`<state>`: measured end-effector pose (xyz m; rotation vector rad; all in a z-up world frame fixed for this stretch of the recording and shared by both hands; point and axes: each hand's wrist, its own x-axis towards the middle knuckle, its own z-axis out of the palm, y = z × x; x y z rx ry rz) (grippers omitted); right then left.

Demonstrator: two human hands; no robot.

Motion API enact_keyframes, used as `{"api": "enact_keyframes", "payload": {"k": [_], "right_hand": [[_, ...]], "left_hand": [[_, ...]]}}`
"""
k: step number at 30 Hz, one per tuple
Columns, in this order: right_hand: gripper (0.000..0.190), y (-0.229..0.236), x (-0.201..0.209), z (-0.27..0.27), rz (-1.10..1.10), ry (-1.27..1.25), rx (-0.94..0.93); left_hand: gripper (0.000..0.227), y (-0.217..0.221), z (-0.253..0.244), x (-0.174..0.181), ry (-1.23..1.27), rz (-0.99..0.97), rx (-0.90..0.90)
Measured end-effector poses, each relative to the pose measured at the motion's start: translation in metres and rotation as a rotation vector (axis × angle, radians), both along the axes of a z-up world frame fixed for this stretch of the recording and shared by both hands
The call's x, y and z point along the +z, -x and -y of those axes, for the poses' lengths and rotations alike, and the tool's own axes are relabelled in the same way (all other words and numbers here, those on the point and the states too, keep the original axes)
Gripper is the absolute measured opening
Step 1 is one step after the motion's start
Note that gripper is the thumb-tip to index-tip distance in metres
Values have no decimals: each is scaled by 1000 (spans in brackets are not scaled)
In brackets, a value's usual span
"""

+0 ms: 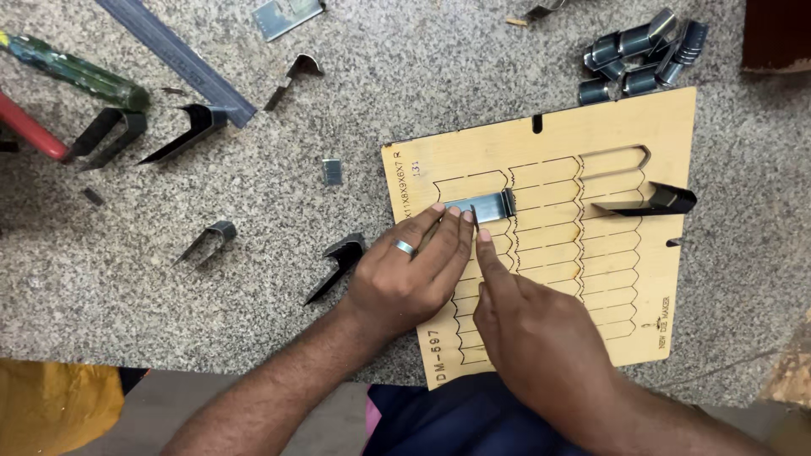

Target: The person repeatedly picks up small metal parts from a workbench, places them on a wooden template, and uses a metal file to smooth their edges. The person then places the finished parts into a metal bin.

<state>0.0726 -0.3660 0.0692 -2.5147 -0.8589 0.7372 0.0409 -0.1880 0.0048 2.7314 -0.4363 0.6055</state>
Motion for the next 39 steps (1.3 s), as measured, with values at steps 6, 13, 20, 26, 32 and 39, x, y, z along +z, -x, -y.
{"api": "enact_keyframes", "payload": {"k": [6, 13, 20, 26, 32, 39], "right_hand": [[62, 0, -1, 4, -61, 14, -2], [58, -1, 2, 5, -68, -13, -13], [66, -3, 1, 3, -106, 39, 10], [65, -5, 5, 1, -78, 4, 8], [59, -4, 4, 7, -36, -96, 30], [63, -4, 4, 0, -96, 51, 22]], "left_hand": [[17, -1, 1, 3, 1, 7, 1], [16, 2, 1, 4, 26, -18, -15], [15, 0, 3, 1, 47, 21, -5], [17, -1, 1, 4, 32, 11, -3], [19, 1, 2, 5, 19, 3, -8], [19, 3, 4, 3, 31, 6, 5]]}}
